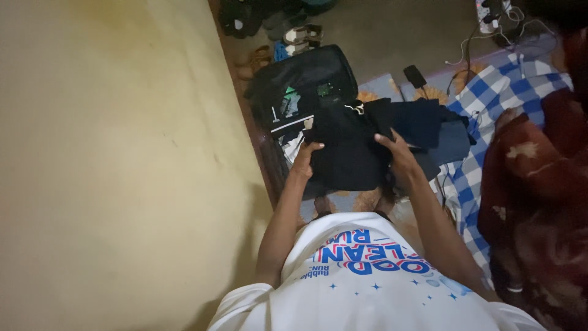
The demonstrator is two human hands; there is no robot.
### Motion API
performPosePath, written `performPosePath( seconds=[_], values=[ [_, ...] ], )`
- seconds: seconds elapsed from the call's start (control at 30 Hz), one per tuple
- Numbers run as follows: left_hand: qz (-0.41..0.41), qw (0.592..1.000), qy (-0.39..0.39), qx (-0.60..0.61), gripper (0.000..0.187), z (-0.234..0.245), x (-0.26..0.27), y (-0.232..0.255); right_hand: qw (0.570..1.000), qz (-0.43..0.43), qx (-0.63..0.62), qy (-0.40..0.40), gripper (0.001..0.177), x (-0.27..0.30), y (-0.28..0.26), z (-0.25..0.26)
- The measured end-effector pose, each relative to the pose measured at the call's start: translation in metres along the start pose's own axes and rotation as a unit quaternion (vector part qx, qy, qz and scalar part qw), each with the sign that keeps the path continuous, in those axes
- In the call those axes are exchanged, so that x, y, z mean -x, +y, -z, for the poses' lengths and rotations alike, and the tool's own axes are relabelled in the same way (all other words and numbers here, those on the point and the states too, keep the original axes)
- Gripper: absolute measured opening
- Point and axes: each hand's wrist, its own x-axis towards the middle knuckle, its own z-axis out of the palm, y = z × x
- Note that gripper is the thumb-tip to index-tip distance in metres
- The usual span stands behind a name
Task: Packing a suitcase by folding and placing clothes inside.
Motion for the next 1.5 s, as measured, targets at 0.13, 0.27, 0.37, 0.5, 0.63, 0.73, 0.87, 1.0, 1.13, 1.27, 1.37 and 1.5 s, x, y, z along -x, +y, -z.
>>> performPosePath(
  seconds=[0.13, 0.27, 0.37, 0.5, 0.63, 0.73, 0.87, 1.0, 1.13, 1.27, 1.37, 1.5],
  values=[
    [0.019, 0.999, -0.035, 0.027, 0.06, 0.015, -0.015, -0.022, 0.993, 0.053, 0.094, 0.041, 0.074, -0.025, 0.007, 0.014],
    [0.026, 1.0, -0.006, -0.001, 0.062, 0.0, -0.009, -0.018, 0.985, 0.125, -0.053, 0.11, 0.05, -0.051, 0.032, 0.033],
    [0.044, 0.998, 0.043, 0.002, 0.065, -0.008, -0.008, -0.018, 0.97, 0.105, -0.199, 0.096, 0.051, -0.042, 0.018, 0.026],
    [0.061, 0.993, 0.065, 0.072, 0.062, 0.009, -0.021, -0.044, 0.958, -0.041, -0.258, 0.118, 0.077, -0.01, -0.004, 0.02],
    [0.11, 0.985, 0.112, 0.072, 0.059, -0.031, 0.005, -0.018, 0.991, -0.119, -0.026, 0.055, 0.088, 0.007, 0.018, 0.017],
    [0.129, 0.978, 0.16, 0.024, 0.055, -0.035, -0.003, -0.036, 0.949, 0.119, 0.267, -0.118, 0.075, -0.04, 0.103, 0.075],
    [0.145, 0.98, 0.096, 0.096, 0.043, -0.021, -0.019, -0.075, 0.981, -0.19, 0.003, 0.03, 0.091, -0.005, 0.057, 0.049],
    [0.215, 0.968, 0.102, 0.082, 0.041, -0.039, -0.018, -0.099, 0.955, -0.278, -0.003, 0.107, 0.069, 0.031, 0.015, 0.047],
    [0.294, 0.945, 0.143, 0.0, 0.048, -0.031, -0.032, -0.16, 0.964, -0.178, -0.191, 0.058, 0.07, 0.003, 0.127, 0.104],
    [0.332, 0.937, 0.107, -0.016, 0.064, -0.042, -0.038, -0.205, 0.948, -0.207, -0.213, 0.116, 0.064, 0.008, 0.163, 0.138],
    [0.349, 0.929, 0.083, -0.085, 0.074, -0.071, -0.05, -0.219, 0.926, -0.282, -0.191, 0.165, 0.06, 0.004, 0.207, 0.17],
    [0.328, 0.851, 0.062, -0.406, 0.09, -0.075, -0.08, -0.277, 0.891, -0.21, -0.369, 0.161, 0.044, 0.008, 0.27, 0.217]
  ],
)
